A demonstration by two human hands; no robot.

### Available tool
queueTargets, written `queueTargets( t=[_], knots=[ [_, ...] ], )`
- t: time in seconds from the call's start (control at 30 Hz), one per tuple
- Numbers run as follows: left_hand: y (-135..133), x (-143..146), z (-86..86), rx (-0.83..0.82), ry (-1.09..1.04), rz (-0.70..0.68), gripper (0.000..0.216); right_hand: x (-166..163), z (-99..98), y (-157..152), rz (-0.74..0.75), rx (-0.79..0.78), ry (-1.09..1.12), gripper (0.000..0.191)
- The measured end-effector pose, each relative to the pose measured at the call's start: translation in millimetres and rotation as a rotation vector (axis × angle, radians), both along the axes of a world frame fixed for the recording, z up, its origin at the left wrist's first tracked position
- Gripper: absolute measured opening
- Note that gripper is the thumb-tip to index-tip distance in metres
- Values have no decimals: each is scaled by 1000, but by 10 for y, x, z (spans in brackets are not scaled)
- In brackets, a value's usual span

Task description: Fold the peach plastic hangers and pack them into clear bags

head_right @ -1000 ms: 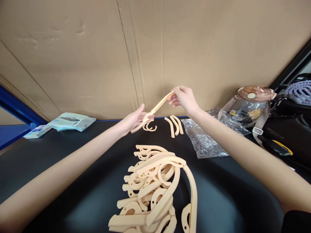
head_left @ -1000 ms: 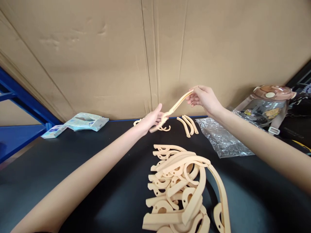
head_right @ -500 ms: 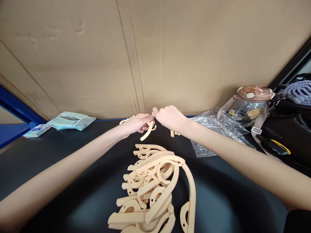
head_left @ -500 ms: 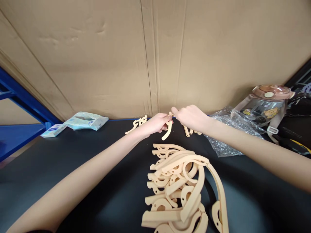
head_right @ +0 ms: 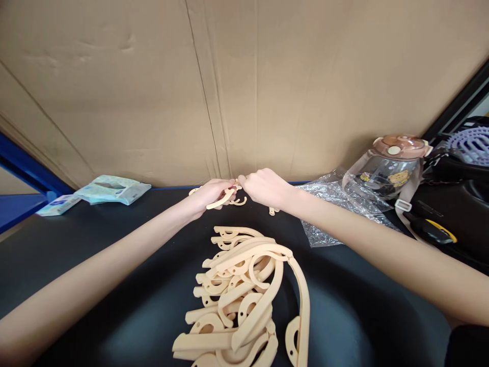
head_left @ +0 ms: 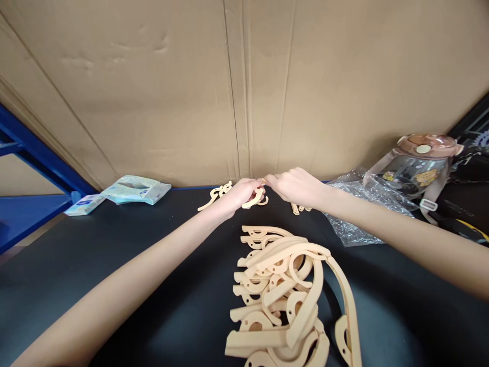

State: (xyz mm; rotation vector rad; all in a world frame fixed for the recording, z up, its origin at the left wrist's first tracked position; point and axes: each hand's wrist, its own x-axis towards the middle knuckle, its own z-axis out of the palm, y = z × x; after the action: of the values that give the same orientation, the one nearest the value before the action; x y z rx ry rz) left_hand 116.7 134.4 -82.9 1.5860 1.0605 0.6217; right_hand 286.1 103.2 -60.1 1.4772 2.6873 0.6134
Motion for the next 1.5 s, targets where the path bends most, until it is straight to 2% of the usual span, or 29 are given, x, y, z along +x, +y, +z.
queueTargets(
  t=[0.17, 0.3, 0.37, 0.5, 0.63, 0.77, 0.9, 1.0, 1.07, 1.13, 1.2, 1.27, 1.33, 1.37, 1.4, 1.5],
  knots=[
    [-6, -4, -2, 4, 27, 12, 28, 3, 4, 43, -64, 3, 39, 25],
    [26, -31, 39, 34, 68, 22, 29, -19, 12, 19, -62, 3, 76, 33],
    [50, -18, 48, 58, 98, 27, 29, -43, -1, 12, -59, -10, 80, 32],
    [33, 102, -7, 157, 179, 55, 30, -120, -92, 73, -85, -53, 77, 23],
    [-120, 181, -124, 318, 298, 98, 31, -105, -183, 274, -179, -93, 129, 18],
    [-89, -22, -94, 433, 454, 91, 29, 51, -221, 452, -323, -115, 177, 25],
    [280, -387, 27, 440, 621, 185, 29, 68, -353, 454, -410, -103, 177, 33],
    [464, -543, 9, 426, 738, 249, 30, -18, -501, 428, -409, -130, 152, 34],
    [441, -561, -37, 456, 780, 276, 31, -61, -549, 407, -393, -149, 138, 35],
    [314, -541, -61, 521, 777, 281, 32, -68, -514, 351, -372, -148, 137, 34],
    [121, -520, -37, 575, 735, 213, 30, -36, -392, 230, -331, -146, 151, 33],
    [-94, -524, 26, 565, 677, 42, 30, 22, -217, 38, -245, -189, 174, 40],
    [-293, -552, 98, 507, 626, -146, 37, 91, -48, -197, -82, -333, 206, 38],
    [-377, -571, 130, 476, 603, -222, 41, 125, 16, -314, 76, -495, 304, 34],
    [-449, -589, 155, 429, 583, -304, 41, 156, 63, -421, 142, -589, 385, 34],
    [-574, -608, 194, 296, 533, -481, 35, 228, 99, -643, 204, -732, 453, 32]
  ],
)
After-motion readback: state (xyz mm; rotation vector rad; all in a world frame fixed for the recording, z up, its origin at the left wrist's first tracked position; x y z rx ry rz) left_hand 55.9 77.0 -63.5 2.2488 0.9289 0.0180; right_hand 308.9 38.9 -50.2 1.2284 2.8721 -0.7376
